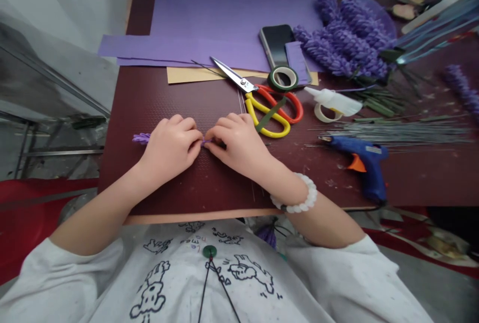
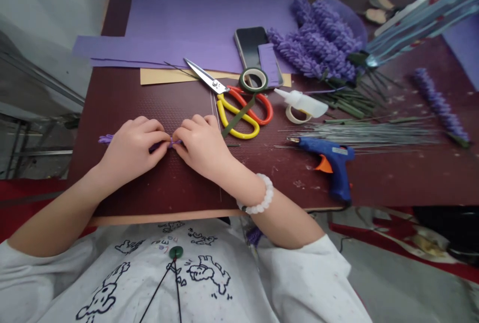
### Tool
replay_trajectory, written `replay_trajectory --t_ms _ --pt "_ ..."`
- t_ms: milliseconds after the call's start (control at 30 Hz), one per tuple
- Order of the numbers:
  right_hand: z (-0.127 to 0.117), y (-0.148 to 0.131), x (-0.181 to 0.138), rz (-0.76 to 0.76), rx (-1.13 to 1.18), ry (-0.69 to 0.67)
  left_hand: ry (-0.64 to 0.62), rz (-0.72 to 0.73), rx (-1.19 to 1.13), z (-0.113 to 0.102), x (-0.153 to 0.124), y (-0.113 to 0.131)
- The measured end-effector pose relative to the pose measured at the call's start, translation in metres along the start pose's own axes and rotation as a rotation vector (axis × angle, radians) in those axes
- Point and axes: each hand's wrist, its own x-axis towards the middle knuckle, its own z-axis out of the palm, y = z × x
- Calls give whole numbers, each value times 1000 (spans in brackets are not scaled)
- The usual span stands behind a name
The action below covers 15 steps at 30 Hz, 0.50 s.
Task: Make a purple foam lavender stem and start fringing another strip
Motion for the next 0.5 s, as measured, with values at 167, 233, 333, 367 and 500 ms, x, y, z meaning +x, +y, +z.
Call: replay_trajectory --t_ms 167,233,333,367,500 --pt "1 -4 -2 -149 -204 51 -88 -133 -161 -1 7 -3" --pt "2 -6 -1 -171 -250 46 -103 -157 -187 -2 8 -3" --pt "3 -9 1 -194 -279 36 -71 -135 -167 -2 6 -5" --pt "4 -9 2 -194 -280 36 -50 -107 -152 -1 4 -6" --pt "7 -9 4 -147 -245 29 15 49 -64 1 -4 -11"
